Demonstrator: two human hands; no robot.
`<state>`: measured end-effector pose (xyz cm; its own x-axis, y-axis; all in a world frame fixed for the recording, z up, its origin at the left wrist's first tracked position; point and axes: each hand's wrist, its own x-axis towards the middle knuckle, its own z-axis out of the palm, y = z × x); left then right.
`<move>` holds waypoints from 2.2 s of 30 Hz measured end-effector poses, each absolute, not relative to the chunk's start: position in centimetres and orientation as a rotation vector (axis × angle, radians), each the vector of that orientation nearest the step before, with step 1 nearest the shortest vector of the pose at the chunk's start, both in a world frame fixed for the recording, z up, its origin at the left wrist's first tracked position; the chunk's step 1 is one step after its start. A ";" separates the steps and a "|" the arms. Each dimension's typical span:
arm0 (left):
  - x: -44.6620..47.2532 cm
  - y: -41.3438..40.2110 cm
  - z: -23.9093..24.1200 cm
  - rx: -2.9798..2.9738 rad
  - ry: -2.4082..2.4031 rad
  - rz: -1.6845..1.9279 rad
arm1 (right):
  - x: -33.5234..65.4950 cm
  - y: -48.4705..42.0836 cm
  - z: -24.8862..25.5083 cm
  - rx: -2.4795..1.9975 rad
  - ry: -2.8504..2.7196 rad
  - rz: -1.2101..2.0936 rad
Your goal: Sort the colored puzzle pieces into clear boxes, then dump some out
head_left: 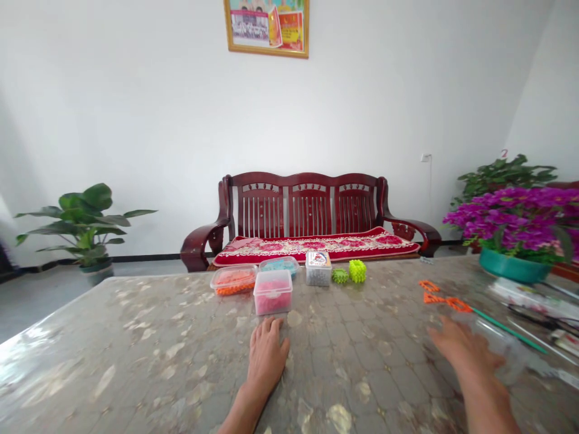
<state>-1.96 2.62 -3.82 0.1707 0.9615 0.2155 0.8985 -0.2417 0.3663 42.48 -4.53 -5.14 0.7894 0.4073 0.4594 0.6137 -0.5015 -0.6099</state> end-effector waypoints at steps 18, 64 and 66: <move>-2.5 3.3 -5.0 2.187 1.649 0.899 | 21.8 -0.7 -1.9 -1.583 -1.587 -0.104; -3.4 27.4 12.3 2.725 1.394 0.173 | 25.7 2.0 -5.9 -1.433 -1.212 0.164; -2.9 27.9 11.9 2.742 1.398 0.142 | 25.5 2.0 -5.8 -1.431 -1.231 0.167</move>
